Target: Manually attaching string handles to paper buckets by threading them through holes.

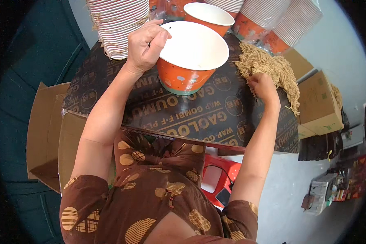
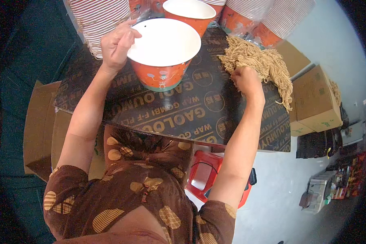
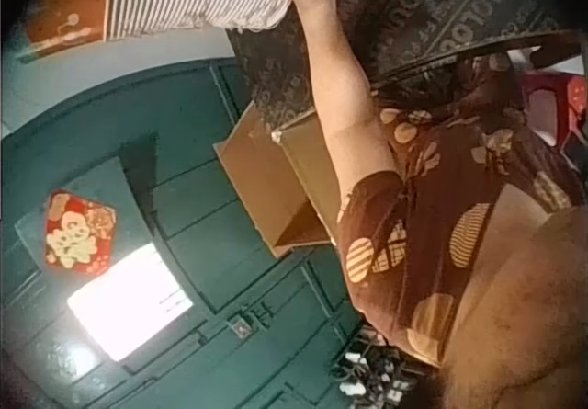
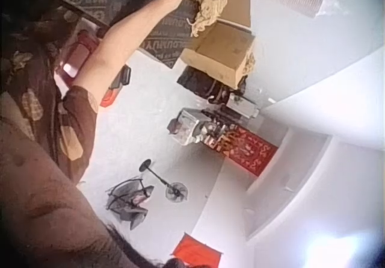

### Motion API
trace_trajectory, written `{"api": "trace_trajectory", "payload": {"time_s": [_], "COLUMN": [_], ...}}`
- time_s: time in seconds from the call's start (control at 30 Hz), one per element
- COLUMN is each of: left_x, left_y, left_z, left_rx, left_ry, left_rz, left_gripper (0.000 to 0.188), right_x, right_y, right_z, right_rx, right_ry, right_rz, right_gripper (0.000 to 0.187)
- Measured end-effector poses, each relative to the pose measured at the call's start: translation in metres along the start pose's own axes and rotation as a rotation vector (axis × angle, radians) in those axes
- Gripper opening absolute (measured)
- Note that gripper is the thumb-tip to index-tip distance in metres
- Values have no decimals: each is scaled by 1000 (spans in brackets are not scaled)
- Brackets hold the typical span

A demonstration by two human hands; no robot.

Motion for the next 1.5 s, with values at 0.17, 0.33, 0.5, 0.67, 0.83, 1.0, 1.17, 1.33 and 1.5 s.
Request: {"api": "trace_trajectory", "payload": {"time_s": [0.17, 0.33, 0.5, 0.67, 0.83, 1.0, 1.17, 1.33, 1.5], "left_x": [1, 0, 1, 2, 1, 1, 2, 1, -1], "left_y": [0, -2, -1, 1, 1, 1, 1, 2, 0], "left_z": [0, -4, -2, -2, 0, 0, 1, 0, 0], "left_rx": [0, 6, 12, 4, -4, 14, 11, 13, 2], "left_ry": [1, 25, 23, 20, -3, -10, -5, -7, 11], "left_rz": [2, -27, -31, -42, -18, -13, -12, -2, -9], "left_gripper": [27, 26, 26, 26, 27, 28, 28, 26, 23], "right_x": [-2, -3, -1, -2, 0, -1, -4, -6, -20], "right_y": [-1, -9, -4, -3, 1, -3, -4, -19, -61], "right_z": [-5, -13, -10, -11, -10, -13, -23, -33, -44], "right_rx": [20, 22, 39, 66, 33, 116, 151, 176, 487], "right_ry": [82, 119, 141, 148, 206, 194, 287, 367, 261], "right_rz": [-35, -19, -48, -18, -24, -41, -68, -128, -339], "right_gripper": [14, 15, 16, 17, 16, 13, 12, 7, 4]}}
Point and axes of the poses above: each hand's wrist, its own x-axis towards the middle knuckle, its own z-axis out of the palm, y = z × x, the point moved 6 cm from there along x, towards the middle knuckle, and after that the axes turned 15 degrees about -x, right-handed, at the moved point
